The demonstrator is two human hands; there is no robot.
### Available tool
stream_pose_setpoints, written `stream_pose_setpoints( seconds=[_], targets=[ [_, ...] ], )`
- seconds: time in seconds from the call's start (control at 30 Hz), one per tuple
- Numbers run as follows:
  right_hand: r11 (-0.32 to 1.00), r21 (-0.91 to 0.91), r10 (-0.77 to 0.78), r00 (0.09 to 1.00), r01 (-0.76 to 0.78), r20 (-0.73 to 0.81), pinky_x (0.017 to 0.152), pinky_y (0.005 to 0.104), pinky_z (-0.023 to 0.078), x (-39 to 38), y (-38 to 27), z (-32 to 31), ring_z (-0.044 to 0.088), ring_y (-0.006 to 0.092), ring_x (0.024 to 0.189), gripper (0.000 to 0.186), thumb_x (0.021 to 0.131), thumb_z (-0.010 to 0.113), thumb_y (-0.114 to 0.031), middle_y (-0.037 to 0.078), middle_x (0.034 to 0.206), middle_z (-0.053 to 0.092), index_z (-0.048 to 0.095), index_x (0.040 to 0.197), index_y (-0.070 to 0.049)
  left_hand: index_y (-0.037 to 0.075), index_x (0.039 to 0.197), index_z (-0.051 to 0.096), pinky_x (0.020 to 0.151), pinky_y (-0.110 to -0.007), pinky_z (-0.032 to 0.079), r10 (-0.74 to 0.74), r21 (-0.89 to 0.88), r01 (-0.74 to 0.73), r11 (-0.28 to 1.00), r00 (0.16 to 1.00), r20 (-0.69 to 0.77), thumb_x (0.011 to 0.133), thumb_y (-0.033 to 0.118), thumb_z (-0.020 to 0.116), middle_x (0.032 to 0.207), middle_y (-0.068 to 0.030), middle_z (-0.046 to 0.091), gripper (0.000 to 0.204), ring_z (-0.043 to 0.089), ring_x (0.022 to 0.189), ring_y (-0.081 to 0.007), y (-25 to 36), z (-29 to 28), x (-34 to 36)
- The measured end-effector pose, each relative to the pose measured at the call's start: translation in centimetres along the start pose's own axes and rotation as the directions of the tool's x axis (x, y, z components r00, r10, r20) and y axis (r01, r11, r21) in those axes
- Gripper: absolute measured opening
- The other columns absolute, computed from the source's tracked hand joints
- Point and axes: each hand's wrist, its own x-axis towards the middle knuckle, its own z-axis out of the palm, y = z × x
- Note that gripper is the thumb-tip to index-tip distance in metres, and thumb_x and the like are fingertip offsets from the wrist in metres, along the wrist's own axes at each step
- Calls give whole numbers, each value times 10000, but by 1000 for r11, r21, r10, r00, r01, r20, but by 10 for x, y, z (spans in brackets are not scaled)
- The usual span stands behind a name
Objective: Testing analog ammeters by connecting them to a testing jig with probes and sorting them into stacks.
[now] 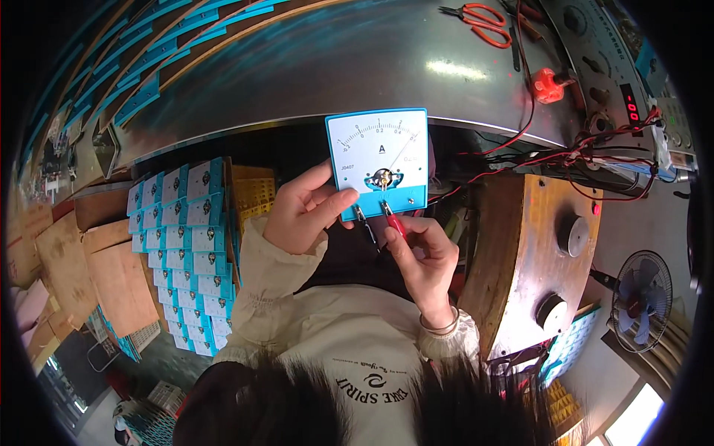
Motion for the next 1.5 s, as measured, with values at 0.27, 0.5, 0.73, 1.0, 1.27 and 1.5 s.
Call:
stream_pose_setpoints(
  seconds=[0.27, 0.5, 0.73, 1.0, 1.27, 1.5],
  targets=[
    [998, -48, -47, 998, 45, -43, 591, 205, 495, 0, 21, -23, 615, 62, 674, 147, 813, 724, 0, 68, 777, 675, 642, 930, 31, -18, 1367, 423, 625, -229, 475, -11, 16, 11, 1000, 999, -34, 936, 122, 587, 1013, -62, 658, 482, 568, 752, -75, -22, 22, 12],
    [981, -159, -123, 989, 109, -80, 565, 227, 488, -3, 13, -60, 610, 93, 630, 177, 783, 753, -20, 87, 753, 664, 647, 920, 20, 9, 1364, 438, 581, -203, 416, -45, 56, 49, 997, 997, -70, 947, 193, 583, 960, -43, 661, 479, 552, 697, -72, -25, 61, 18],
    [968, -211, -157, 983, 136, -89, 556, 232, 486, -9, 4, -85, 617, 115, 619, 188, 777, 755, -23, 94, 753, 662, 649, 928, 14, 8, 1323, 469, 575, -210, 420, -48, 68, 52, 996, 997, -58, 951, 185, 568, 936, -41, 648, 424, 542, 675, -74, -26, 87, 19],
    [945, -293, -186, 976, 147, -110, 559, 200, 465, -23, -18, -112, 582, 55, 648, 192, 772, 754, 20, 61, 787, 667, 636, 923, 28, -11, 1270, 511, 564, -200, 402, -79, 85, 79, 993, 997, -8, 939, 160, 584, 896, -33, 641, 380, 553, 670, -73, -9, 123, 17],
    [978, -158, 76, 935, -138, -346, 566, 225, 491, -43, -63, -117, 611, 91, 649, 76, 866, 665, -28, 62, 800, 673, 615, 907, 12, -27, 1234, 500, 558, -218, 424, 184, -8, -198, 980, 925, -332, 962, 135, 534, 936, -69, 654, 318, 566, 643, -98, 22, 102, -7],
    [819, -529, -212, 974, 221, 78, 525, 190, 332, -41, -69, 33, 411, 41, 613, 188, 768, 761, -33, -16, 728, 550, 662, 921, 12, 17, 1170, 556, 606, -273, 511, 379, 103, -373, 922, 820, -428, 896, 130, 625, 837, -84, 662, 304, 622, 715, -93, -7, 42, -60]
  ],
)
